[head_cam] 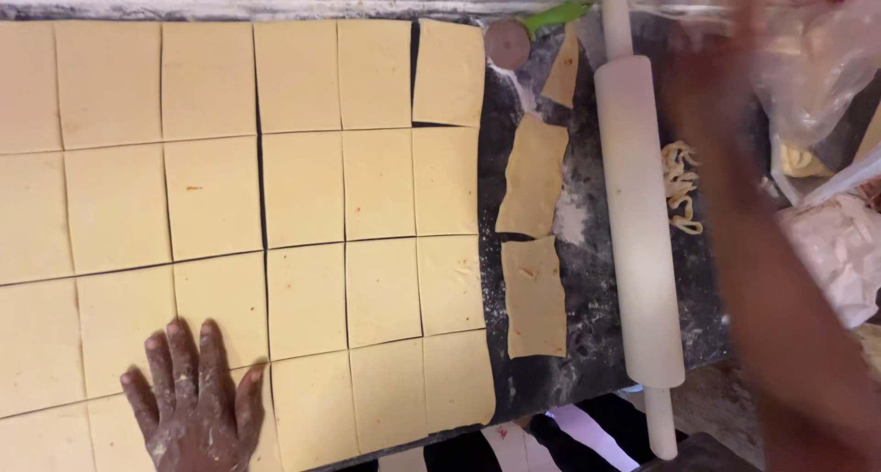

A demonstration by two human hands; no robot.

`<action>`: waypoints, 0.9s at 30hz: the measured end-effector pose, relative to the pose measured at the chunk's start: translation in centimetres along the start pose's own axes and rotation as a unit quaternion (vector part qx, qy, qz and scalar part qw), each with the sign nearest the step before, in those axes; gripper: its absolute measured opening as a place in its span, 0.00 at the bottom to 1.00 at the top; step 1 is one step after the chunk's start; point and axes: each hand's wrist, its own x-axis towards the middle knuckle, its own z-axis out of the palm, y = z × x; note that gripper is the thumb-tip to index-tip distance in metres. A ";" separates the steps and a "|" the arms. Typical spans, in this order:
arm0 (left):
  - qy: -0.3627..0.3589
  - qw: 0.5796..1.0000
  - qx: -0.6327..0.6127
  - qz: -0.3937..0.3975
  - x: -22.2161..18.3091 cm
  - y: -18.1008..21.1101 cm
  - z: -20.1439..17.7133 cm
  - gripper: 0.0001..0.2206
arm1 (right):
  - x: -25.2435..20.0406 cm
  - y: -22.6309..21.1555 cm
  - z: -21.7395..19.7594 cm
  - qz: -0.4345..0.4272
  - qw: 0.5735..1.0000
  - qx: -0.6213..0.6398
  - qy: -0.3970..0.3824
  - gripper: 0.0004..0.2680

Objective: The person slices a large sheet of dough into smaller squares using a rolling cutter.

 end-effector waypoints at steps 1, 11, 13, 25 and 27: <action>0.004 1.000 -0.001 0.002 0.1 0.1 -0.1 0.33 | 0.5 -1.9 2.4 0.012 0.997 0.076 0.021 0.12; -0.007 1.000 0.006 0.004 0.5 0.4 -0.9 0.32 | 9.8 -11.7 24.3 0.141 0.990 -0.012 0.004 0.21; -0.016 1.000 0.005 0.004 0.6 0.4 -1.3 0.32 | 9.3 -11.8 25.7 0.087 0.996 -0.024 0.019 0.22; -0.047 0.999 0.008 -0.004 1.0 0.1 -1.6 0.33 | 5.6 0.6 19.3 0.159 0.978 -0.122 -0.053 0.15; -0.049 0.999 0.017 0.000 1.2 0.1 -1.5 0.34 | 5.4 -1.4 18.6 0.138 0.990 -0.038 0.013 0.18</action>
